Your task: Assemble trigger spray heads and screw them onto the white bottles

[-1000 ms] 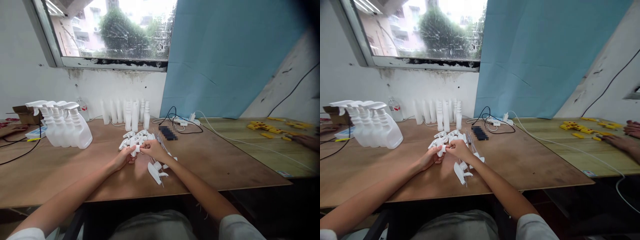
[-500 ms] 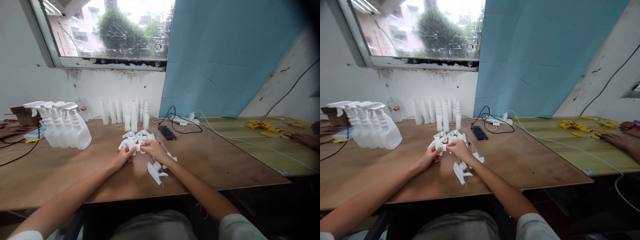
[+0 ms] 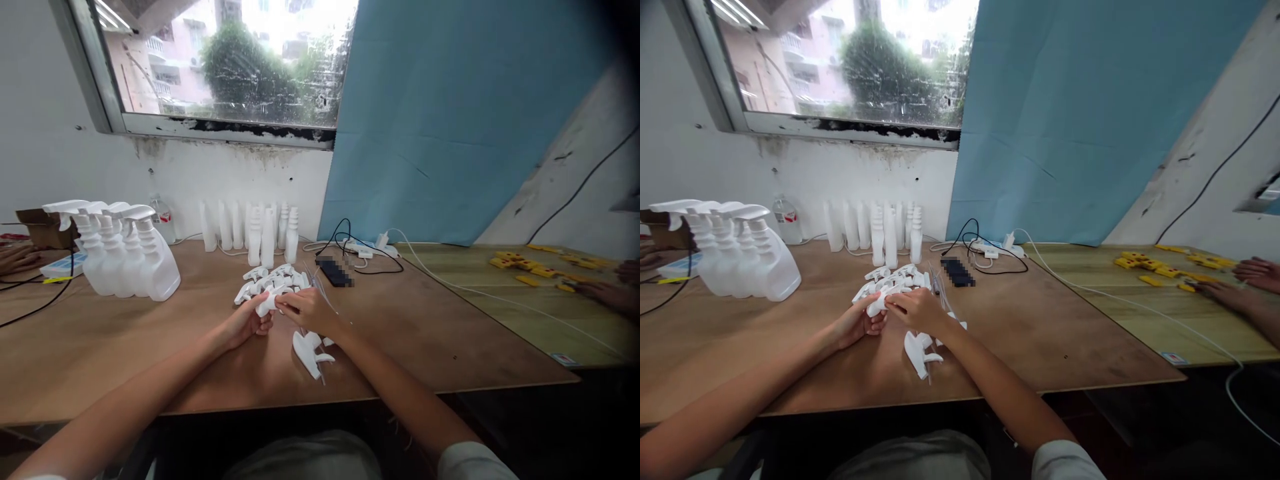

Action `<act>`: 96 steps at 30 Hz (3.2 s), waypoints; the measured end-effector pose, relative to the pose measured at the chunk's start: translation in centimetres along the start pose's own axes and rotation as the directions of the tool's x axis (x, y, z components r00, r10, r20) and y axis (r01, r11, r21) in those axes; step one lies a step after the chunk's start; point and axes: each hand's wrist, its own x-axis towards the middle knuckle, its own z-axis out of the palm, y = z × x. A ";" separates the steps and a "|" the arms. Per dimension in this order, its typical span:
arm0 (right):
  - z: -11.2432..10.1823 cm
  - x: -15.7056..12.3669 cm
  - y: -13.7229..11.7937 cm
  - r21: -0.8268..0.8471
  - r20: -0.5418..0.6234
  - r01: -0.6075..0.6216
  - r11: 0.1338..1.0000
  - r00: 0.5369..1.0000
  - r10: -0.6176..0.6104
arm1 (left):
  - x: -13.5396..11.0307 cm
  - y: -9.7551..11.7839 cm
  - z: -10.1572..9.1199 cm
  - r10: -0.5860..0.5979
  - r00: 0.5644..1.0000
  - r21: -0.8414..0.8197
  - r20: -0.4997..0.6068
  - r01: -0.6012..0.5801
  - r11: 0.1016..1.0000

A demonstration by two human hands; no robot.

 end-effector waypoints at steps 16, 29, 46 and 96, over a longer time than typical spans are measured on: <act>0.4 0.2 -1.8 0.496 0.194 -0.577 0.649 0.802 0.565 | -0.8 -0.6 1.2 0.204 0.976 0.109 -0.080 -0.194 0.975; 0.1 0.0 -1.2 0.672 0.579 -0.739 0.039 0.559 0.594 | -0.1 -0.6 -0.4 0.425 0.901 0.580 -0.085 -0.303 0.756; -4.3 -3.2 10.0 -0.195 0.195 -0.813 0.548 0.515 0.835 | -0.2 0.9 -0.1 0.296 0.935 0.235 -0.196 -0.248 0.940; -5.5 -0.3 4.6 0.360 0.569 -0.870 0.337 0.491 0.660 | 0.6 0.1 -1.3 0.223 0.960 0.161 -0.170 -0.196 0.967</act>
